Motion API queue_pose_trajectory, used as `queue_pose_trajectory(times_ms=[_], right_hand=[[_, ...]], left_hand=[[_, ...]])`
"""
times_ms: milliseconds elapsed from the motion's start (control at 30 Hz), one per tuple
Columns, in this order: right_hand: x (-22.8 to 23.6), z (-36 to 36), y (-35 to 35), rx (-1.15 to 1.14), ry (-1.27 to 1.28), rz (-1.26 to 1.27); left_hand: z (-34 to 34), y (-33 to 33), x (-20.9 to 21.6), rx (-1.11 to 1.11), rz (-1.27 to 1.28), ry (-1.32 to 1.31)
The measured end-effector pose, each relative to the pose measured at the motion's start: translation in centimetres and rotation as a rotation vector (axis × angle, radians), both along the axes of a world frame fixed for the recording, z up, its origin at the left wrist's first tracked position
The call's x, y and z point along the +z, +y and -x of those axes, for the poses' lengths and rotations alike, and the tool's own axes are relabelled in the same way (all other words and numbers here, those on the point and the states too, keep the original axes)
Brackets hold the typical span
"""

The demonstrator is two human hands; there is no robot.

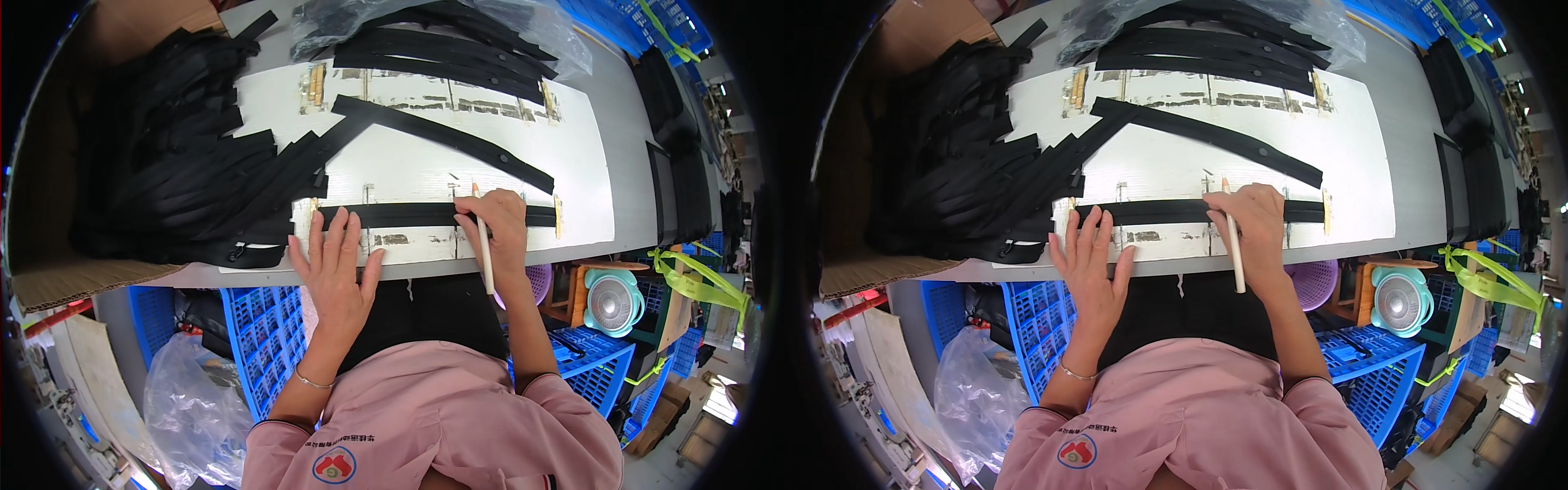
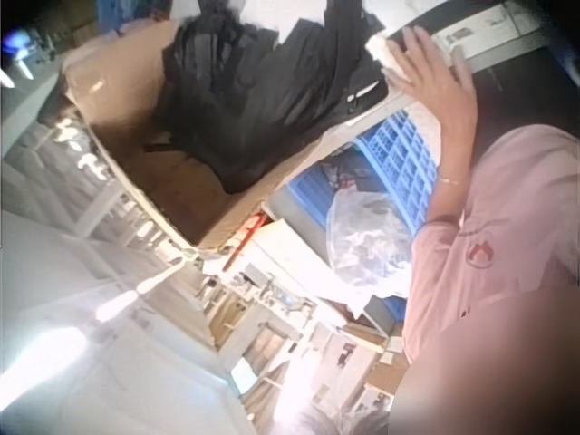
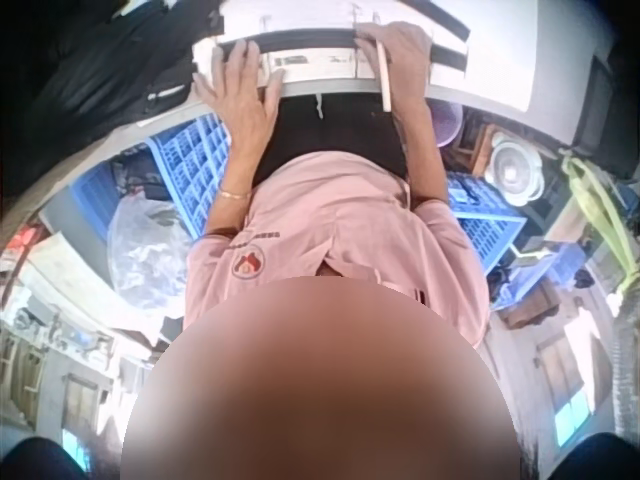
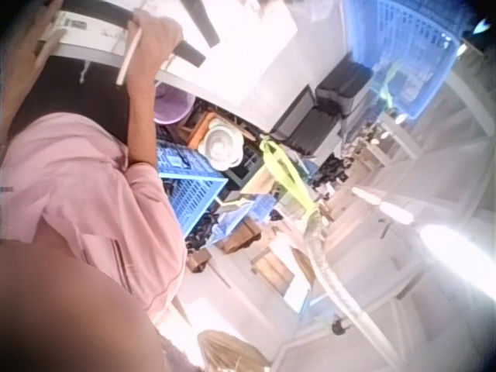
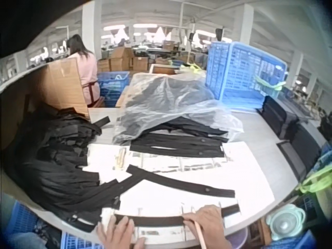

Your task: Marking black fabric straps using a template board and a pencil.

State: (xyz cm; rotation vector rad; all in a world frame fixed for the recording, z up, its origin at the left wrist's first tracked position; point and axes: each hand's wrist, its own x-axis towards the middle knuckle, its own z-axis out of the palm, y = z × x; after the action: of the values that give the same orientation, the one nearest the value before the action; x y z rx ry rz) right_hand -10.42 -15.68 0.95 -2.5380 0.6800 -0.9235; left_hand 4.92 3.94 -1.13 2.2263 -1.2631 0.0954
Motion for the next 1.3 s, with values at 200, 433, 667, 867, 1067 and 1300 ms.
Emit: queue_pose_trajectory(times_ms=[200, 433, 667, 867, 1067, 1300], right_hand=[[0.1, 0.1, -0.4, 0.038, -0.037, -0.050], [0.0, 0.3, -0.5, 0.064, -0.008, -0.135], [-0.1, 0.2, -1.3, 0.077, -0.169, -0.185], [-1.2, -0.4, -1.2, -0.023, -0.186, -0.353], [-1.1, -0.6, -1.2, -0.007, -0.175, -0.329], [-1.0, -0.4, -1.4, 0.021, -0.180, -0.269]], left_hand=[[1.1, -1.7, 1.2, -0.024, 0.063, 0.049], [3.5, -8.0, 0.8, -0.257, 0.267, 0.188], [3.4, -9.2, 0.9, -0.231, 0.298, 0.191], [3.4, -9.3, 0.7, -0.216, 0.295, 0.196], [3.3, -9.3, 0.7, -0.216, 0.292, 0.203], [3.4, -9.4, 0.6, -0.210, 0.310, 0.210]])
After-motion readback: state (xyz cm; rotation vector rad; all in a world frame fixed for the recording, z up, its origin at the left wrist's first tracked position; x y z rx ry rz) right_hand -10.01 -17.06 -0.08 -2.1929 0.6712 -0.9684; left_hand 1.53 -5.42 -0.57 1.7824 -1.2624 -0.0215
